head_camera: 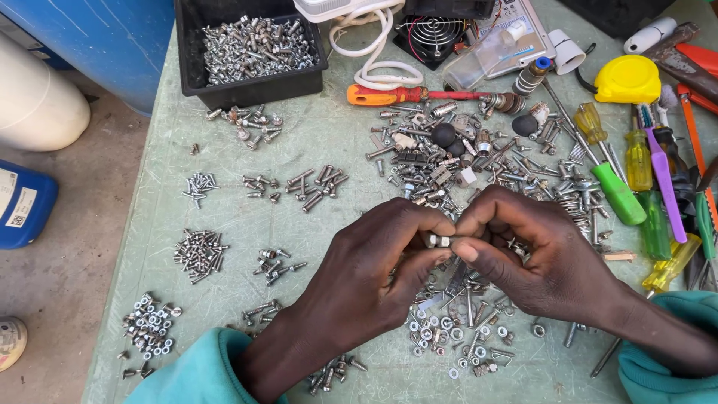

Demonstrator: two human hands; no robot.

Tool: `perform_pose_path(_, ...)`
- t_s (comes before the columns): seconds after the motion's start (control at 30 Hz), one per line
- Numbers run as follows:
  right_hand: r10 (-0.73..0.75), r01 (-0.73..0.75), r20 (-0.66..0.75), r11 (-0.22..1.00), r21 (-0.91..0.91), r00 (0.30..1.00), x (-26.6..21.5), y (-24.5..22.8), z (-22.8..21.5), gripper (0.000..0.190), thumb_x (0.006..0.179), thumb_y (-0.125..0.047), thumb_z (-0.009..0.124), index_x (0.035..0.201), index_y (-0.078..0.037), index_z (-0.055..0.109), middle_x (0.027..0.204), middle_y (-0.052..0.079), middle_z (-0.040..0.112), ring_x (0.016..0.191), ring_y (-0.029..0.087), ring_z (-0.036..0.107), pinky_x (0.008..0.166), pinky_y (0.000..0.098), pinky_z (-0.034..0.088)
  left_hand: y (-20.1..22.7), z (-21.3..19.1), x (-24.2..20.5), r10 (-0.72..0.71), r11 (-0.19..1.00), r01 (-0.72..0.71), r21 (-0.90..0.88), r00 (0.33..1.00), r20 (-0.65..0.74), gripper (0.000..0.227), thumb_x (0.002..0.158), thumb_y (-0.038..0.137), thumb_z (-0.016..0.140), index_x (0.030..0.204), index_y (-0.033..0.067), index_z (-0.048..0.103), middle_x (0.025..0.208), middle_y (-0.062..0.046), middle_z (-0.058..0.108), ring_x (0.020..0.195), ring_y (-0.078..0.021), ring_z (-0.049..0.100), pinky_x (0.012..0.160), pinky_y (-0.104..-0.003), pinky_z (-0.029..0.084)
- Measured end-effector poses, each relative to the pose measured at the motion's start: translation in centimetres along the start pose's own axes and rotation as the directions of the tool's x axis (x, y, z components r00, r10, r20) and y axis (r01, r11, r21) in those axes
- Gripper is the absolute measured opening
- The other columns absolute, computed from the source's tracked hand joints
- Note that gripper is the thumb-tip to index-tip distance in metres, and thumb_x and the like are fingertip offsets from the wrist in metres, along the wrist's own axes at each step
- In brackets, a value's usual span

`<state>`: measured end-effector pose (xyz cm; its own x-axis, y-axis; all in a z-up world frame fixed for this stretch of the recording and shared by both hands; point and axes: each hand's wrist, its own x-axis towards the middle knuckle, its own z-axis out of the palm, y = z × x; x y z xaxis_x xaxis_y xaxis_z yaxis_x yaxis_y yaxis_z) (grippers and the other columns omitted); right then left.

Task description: Sorting and organizing various screws, bolts, and nuts on a workshop table, including threading nuts onto bolts.

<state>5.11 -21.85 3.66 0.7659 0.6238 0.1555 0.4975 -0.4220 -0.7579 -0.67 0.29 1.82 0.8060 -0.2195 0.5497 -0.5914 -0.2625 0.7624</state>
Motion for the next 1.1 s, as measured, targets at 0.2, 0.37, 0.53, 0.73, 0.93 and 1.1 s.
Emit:
perform_pose_path(0.2, -0.140, 0.131, -0.061, 0.982, -0.134, 0.988, -0.2, 0.9, 0.0, 0.018, 0.091, -0.020, 0.071, 0.104, -0.007, 0.070, 0.091, 0.002, 0.068, 0.079, 0.009, 0.067, 0.073, 0.0218, 0.053, 0.0, 0.2, 0.0, -0.173, 0.985, 0.173, 0.001, 0.983, 0.056, 0.023, 0.102, 0.026, 0.059, 0.117, 0.0111, 0.052, 0.087, -0.002, 0.060, 0.076, -0.0192, 0.060, 0.070, -0.036, 0.048)
perform_pose_path(0.37, -0.409, 0.367, -0.067, 0.870, -0.329, 0.910, 0.0, 1.4, -0.3, 0.022, 0.087, -0.014, 0.076, 0.103, -0.001, 0.069, 0.095, 0.010, 0.075, 0.082, 0.019, 0.075, 0.074, 0.0284, 0.060, -0.1, 0.3, -0.1, -0.180, 0.984, 0.180, 0.004, 0.983, 0.043, 0.024, 0.102, 0.030, 0.056, 0.116, 0.0102, 0.054, 0.091, -0.002, 0.065, 0.080, -0.0200, 0.063, 0.073, -0.036, 0.050)
perform_pose_path(0.53, -0.442, 0.381, -0.073, 0.836, -0.395, 0.894, -0.1, 1.0, -0.1, 0.016, 0.088, -0.015, 0.076, 0.100, -0.004, 0.071, 0.096, 0.005, 0.077, 0.090, 0.020, 0.077, 0.083, 0.0298, 0.061, 0.3, 0.1, 0.1, -0.185, 0.982, 0.187, -0.020, 0.980, 0.068, 0.026, 0.104, 0.034, 0.046, 0.108, 0.0095, 0.053, 0.092, -0.005, 0.066, 0.078, -0.0230, 0.063, 0.070, -0.038, 0.048)
perform_pose_path(0.73, -0.570, 0.546, 0.030, 0.770, -0.329, 0.821, 0.0, 0.4, -0.2, 0.016, 0.096, -0.011, 0.063, 0.111, -0.010, 0.068, 0.107, 0.013, 0.076, 0.095, 0.025, 0.079, 0.085, 0.0332, 0.061, 0.4, 0.6, 0.0, -0.259, 0.963, 0.263, -0.065, 0.963, 0.073, 0.024, 0.107, 0.029, 0.041, 0.094, 0.0114, 0.053, 0.076, -0.005, 0.058, 0.067, -0.0251, 0.059, 0.063, -0.041, 0.045)
perform_pose_path(0.93, -0.061, 0.065, 0.053, 0.995, -0.077, 0.997, 0.5, -1.1, -0.4, 0.039, 0.097, -0.043, 0.051, 0.108, -0.008, 0.067, 0.090, -0.001, 0.075, 0.079, 0.007, 0.073, 0.070, 0.0229, 0.060, 0.2, 0.3, 0.1, -0.221, 0.975, 0.221, 0.015, 0.974, 0.046, 0.032, 0.107, 0.036, 0.036, 0.100, 0.0100, 0.054, 0.079, -0.006, 0.060, 0.069, -0.0271, 0.063, 0.063, -0.042, 0.045)
perform_pose_path(1.1, -0.037, 0.041, 0.035, 0.993, -0.112, 0.999, 0.7, -1.2, 0.0, 0.026, 0.099, -0.031, 0.057, 0.084, -0.014, 0.071, 0.071, -0.005, 0.071, 0.062, 0.005, 0.065, 0.059, 0.0219, 0.051, 0.0, 0.4, 0.0, -0.161, 0.987, 0.159, 0.039, 0.984, 0.073, 0.024, 0.106, 0.030, 0.041, 0.099, 0.0087, 0.049, 0.090, -0.011, 0.058, 0.075, -0.0295, 0.061, 0.069, -0.044, 0.044)
